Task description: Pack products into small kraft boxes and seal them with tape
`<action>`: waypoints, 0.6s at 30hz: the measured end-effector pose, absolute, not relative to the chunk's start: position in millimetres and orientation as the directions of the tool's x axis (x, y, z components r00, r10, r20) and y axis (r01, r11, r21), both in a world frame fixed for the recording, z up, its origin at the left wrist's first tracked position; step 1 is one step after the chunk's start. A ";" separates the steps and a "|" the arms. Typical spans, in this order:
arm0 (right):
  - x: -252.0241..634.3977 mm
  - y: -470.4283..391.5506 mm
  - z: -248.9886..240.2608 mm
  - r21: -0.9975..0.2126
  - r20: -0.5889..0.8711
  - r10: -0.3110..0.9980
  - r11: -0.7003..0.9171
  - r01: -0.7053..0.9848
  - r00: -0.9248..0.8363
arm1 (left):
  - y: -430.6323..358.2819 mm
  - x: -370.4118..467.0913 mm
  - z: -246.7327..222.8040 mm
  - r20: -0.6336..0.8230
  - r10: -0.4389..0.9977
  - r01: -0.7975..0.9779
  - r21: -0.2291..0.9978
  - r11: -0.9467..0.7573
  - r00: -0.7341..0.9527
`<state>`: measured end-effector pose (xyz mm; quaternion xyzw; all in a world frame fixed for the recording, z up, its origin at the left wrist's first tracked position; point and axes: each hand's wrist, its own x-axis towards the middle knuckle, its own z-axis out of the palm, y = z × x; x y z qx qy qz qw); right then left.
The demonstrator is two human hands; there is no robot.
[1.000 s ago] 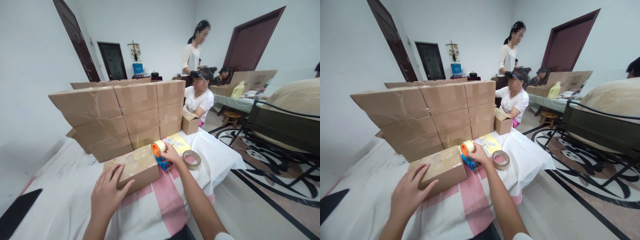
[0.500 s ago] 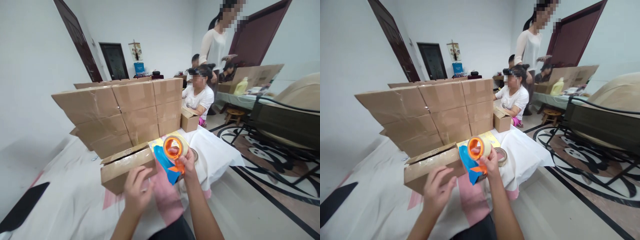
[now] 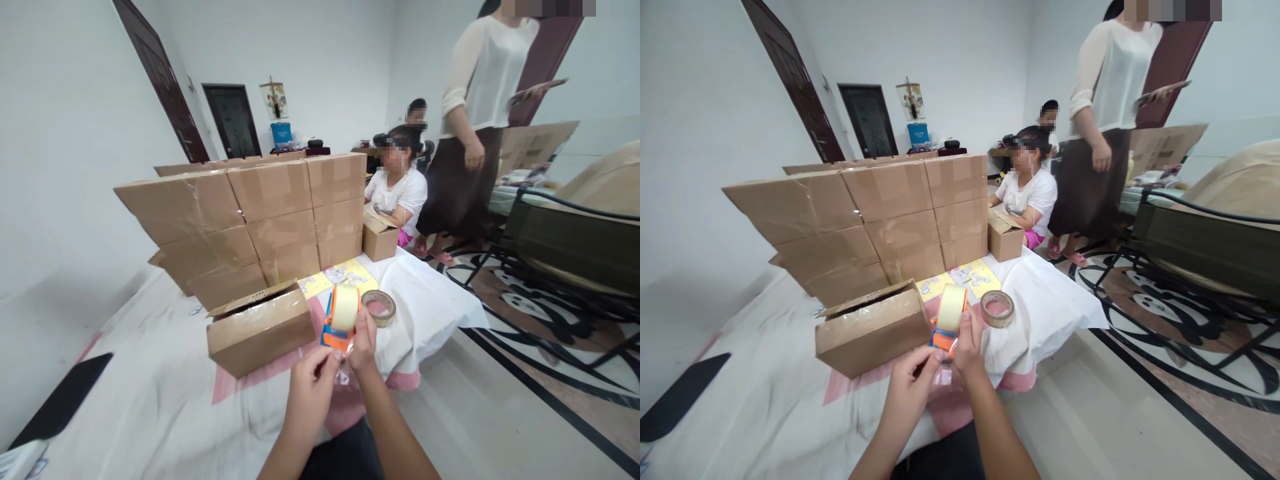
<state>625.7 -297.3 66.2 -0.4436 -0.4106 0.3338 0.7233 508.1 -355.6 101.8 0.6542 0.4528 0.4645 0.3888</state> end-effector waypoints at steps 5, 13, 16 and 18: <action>614.4 -301.2 83.3 -0.906 0.311 0.854 0.400 -0.143 0.417 | -362.1 500.9 94.4 0.103 0.988 0.185 0.975 -0.123 0.114; 601.7 -301.7 100.5 -0.893 0.315 0.841 0.420 -0.163 0.439 | -375.9 489.6 91.3 0.086 0.996 0.170 0.981 -0.088 0.019; 600.7 -300.0 99.9 -0.905 0.264 0.832 0.389 -0.174 0.488 | -373.9 487.3 86.1 0.073 0.997 0.166 0.983 -0.076 0.024; 600.1 -299.9 96.8 -0.916 0.228 0.803 0.368 -0.158 0.550 | -371.1 486.1 82.3 0.071 0.997 0.166 0.983 -0.074 0.025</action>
